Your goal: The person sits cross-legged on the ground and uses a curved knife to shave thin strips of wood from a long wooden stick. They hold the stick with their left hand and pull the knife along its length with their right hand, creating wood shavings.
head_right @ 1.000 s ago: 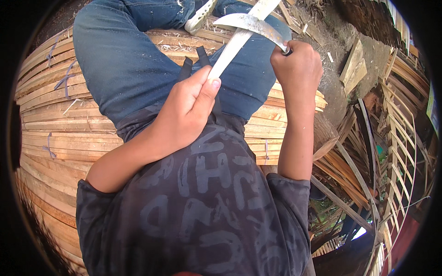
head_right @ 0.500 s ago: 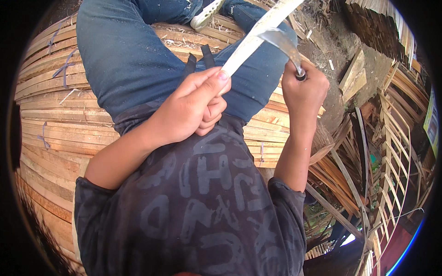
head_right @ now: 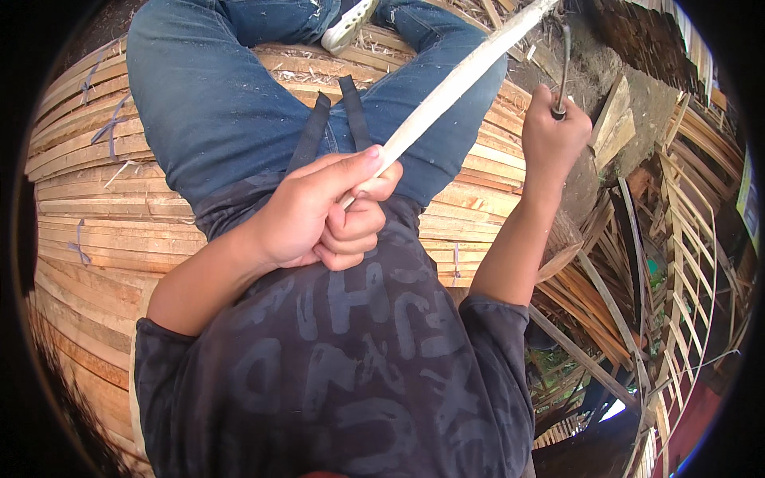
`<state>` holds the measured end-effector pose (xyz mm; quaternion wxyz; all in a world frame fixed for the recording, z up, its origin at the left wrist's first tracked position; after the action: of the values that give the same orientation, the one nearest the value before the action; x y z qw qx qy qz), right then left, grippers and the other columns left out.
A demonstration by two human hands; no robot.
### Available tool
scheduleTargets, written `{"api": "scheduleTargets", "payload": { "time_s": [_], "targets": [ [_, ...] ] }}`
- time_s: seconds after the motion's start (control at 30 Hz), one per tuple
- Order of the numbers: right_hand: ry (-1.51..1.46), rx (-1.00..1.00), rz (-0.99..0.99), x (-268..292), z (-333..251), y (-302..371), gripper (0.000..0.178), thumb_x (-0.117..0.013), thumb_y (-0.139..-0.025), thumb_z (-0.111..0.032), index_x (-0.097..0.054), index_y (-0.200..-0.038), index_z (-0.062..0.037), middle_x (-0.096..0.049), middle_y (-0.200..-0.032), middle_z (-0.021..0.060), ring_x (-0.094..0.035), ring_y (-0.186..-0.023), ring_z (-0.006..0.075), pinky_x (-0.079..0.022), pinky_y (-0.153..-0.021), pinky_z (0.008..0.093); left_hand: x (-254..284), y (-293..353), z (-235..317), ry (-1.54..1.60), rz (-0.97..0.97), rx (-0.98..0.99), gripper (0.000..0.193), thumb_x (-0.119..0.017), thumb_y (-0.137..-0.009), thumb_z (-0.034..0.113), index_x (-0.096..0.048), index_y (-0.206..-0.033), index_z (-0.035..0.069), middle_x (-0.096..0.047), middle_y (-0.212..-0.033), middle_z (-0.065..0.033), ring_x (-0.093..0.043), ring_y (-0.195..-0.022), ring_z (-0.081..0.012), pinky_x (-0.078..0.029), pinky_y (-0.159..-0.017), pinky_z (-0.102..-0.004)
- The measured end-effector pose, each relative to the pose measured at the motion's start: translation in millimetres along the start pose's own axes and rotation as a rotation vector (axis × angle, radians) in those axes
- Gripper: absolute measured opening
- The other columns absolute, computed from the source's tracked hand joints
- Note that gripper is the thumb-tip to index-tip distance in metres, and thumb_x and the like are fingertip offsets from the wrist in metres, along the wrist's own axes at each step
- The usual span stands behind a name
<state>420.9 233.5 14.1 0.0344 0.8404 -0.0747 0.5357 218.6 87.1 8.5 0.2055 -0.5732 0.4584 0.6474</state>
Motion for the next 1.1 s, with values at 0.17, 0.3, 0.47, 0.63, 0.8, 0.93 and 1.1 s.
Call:
{"api": "scheduleTargets", "payload": {
  "time_s": [0.17, 0.3, 0.47, 0.63, 0.8, 0.93, 1.1],
  "targets": [
    [0.14, 0.253, -0.219, -34, -50, 48, 0.02, -0.061, -0.073, -0.015, -0.059, -0.063, 0.0026, -0.052, -0.054, 0.0214, -0.055, -0.051, 0.0368, -0.045, -0.053, 0.0403, 7, -2, 1, -0.011, 0.061, -0.003, 0.04, -0.028, -0.102, 0.046, -0.03, -0.074, 0.017, -0.02, -0.05, 0.0083, -0.014, -0.039, -0.0034, -0.011, -0.036, -0.0215],
    [0.273, 0.188, -0.176, -35, -34, 21, 0.02, -0.061, -0.072, -0.018, -0.064, -0.067, 0.0011, -0.059, -0.061, 0.021, -0.059, -0.06, 0.041, -0.049, -0.06, 0.0426, 10, -1, 1, -0.138, 0.14, 0.002, 0.04, -0.027, -0.103, 0.044, -0.029, -0.074, 0.016, -0.02, -0.049, 0.008, -0.013, -0.038, -0.0037, -0.011, -0.035, -0.0221],
    [0.268, -0.054, 0.039, -14, 42, -41, 0.028, -0.06, -0.075, -0.023, -0.065, -0.07, 0.0039, -0.058, -0.057, 0.0186, -0.058, -0.054, 0.0329, -0.048, -0.06, 0.0402, 3, -1, -12, -0.119, 0.115, 0.06, 0.041, -0.028, -0.103, 0.044, -0.029, -0.072, 0.017, -0.019, -0.049, 0.0089, -0.014, -0.038, -0.0029, -0.011, -0.034, -0.0215],
    [0.036, 0.028, -0.049, -20, 14, -14, 0.03, -0.06, -0.078, -0.022, -0.063, -0.068, 0.0058, -0.049, -0.047, 0.0131, -0.045, -0.045, 0.0181, -0.04, -0.05, 0.0353, 13, -4, 0, 0.122, 0.013, -0.033, 0.044, -0.026, -0.101, 0.05, -0.028, -0.069, 0.02, -0.019, -0.048, 0.0099, -0.015, -0.038, -0.0023, -0.011, -0.033, -0.0207],
    [0.222, 0.271, -0.308, -50, -51, 55, 0.018, -0.065, -0.07, -0.019, -0.067, -0.07, -0.0006, -0.058, -0.058, 0.0204, -0.06, -0.059, 0.0391, -0.048, -0.057, 0.0436, 21, -10, 7, 0.143, 0.023, 0.015, 0.046, -0.025, -0.1, 0.054, -0.028, -0.068, 0.021, -0.018, -0.047, 0.0106, -0.014, -0.037, -0.0022, -0.01, -0.034, -0.0204],
    [0.238, 0.232, -0.284, -46, -45, 50, 0.018, -0.068, -0.065, -0.018, -0.07, -0.076, -0.0038, -0.061, -0.061, 0.0176, -0.062, -0.061, 0.0364, -0.049, -0.059, 0.0418, 20, -3, 7, -0.097, 0.093, 0.039, 0.046, -0.025, -0.099, 0.056, -0.027, -0.07, 0.02, -0.018, -0.048, 0.0099, -0.013, -0.038, -0.0026, -0.009, -0.035, -0.0212],
    [0.302, 0.264, -0.179, -49, -49, 32, 0.019, -0.069, -0.062, -0.018, -0.072, -0.078, -0.0079, -0.063, -0.062, 0.0147, -0.063, -0.062, 0.0347, -0.05, -0.06, 0.0402, 18, -7, 14, -0.086, 0.132, -0.063, 0.045, -0.029, -0.1, 0.052, -0.029, -0.071, 0.017, -0.024, -0.052, 0.0088, -0.016, -0.041, -0.0023, -0.014, -0.036, -0.0211]
  ]
}}
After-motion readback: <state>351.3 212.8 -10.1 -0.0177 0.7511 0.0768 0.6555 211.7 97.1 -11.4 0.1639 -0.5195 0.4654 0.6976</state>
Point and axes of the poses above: each hand's wrist, its own y-axis away from the middle knuckle, its own x-axis out of the back of the hand, z = x × y, the point moved 7 cm from there along -y, towards the middle knuckle
